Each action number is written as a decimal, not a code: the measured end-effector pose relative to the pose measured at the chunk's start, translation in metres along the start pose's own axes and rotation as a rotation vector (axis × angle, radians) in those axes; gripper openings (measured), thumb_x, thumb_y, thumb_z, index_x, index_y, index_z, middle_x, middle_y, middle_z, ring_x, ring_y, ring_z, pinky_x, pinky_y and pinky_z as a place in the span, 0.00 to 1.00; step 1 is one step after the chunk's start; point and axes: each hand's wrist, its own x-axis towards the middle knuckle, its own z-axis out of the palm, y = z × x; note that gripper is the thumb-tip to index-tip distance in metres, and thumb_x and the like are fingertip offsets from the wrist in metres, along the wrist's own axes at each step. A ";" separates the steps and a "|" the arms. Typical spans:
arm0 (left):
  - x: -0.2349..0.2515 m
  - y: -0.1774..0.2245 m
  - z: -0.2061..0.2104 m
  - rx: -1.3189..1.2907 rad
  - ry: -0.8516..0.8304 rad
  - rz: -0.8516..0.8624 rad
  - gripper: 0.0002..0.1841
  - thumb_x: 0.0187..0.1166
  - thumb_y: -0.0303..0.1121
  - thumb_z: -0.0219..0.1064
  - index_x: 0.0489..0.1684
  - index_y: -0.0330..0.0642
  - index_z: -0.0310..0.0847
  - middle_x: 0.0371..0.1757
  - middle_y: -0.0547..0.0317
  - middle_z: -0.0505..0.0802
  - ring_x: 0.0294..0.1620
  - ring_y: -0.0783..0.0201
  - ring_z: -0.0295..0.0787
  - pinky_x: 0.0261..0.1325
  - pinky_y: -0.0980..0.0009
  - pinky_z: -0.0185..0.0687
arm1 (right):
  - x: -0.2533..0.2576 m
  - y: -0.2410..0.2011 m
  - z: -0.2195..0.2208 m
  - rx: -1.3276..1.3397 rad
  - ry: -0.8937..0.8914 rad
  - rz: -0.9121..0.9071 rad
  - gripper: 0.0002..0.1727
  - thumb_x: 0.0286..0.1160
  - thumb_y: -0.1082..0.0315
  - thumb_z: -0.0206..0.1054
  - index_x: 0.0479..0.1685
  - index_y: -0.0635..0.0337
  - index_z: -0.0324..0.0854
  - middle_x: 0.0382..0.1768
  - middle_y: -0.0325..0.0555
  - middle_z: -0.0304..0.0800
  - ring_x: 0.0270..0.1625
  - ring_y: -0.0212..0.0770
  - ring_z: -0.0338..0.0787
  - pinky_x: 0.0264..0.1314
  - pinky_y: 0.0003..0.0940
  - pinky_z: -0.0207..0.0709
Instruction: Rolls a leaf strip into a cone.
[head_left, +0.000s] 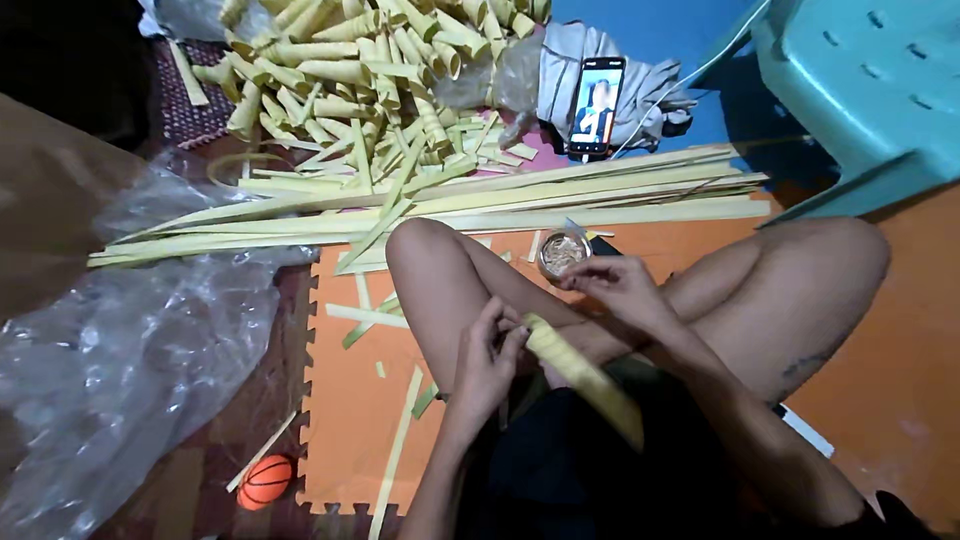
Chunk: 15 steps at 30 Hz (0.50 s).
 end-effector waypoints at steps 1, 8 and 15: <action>0.000 -0.002 -0.005 -0.080 -0.007 -0.015 0.05 0.81 0.24 0.61 0.48 0.36 0.79 0.30 0.64 0.89 0.27 0.77 0.85 0.33 0.79 0.83 | 0.014 0.013 -0.005 -0.121 0.041 0.029 0.06 0.79 0.74 0.69 0.45 0.65 0.90 0.41 0.50 0.94 0.41 0.41 0.93 0.49 0.43 0.87; 0.010 0.000 -0.019 -0.443 -0.029 -0.084 0.06 0.85 0.24 0.55 0.46 0.40 0.78 0.26 0.72 0.85 0.25 0.81 0.82 0.31 0.83 0.80 | 0.075 0.064 0.025 -0.529 -0.106 0.105 0.06 0.73 0.81 0.68 0.43 0.74 0.89 0.52 0.69 0.89 0.56 0.67 0.90 0.64 0.65 0.79; 0.030 -0.009 -0.020 -0.544 -0.048 -0.125 0.04 0.85 0.26 0.58 0.46 0.42 0.78 0.25 0.71 0.86 0.25 0.79 0.84 0.33 0.80 0.82 | 0.080 0.086 0.032 -0.582 -0.128 0.021 0.05 0.71 0.81 0.71 0.39 0.69 0.91 0.48 0.64 0.91 0.56 0.65 0.90 0.61 0.64 0.82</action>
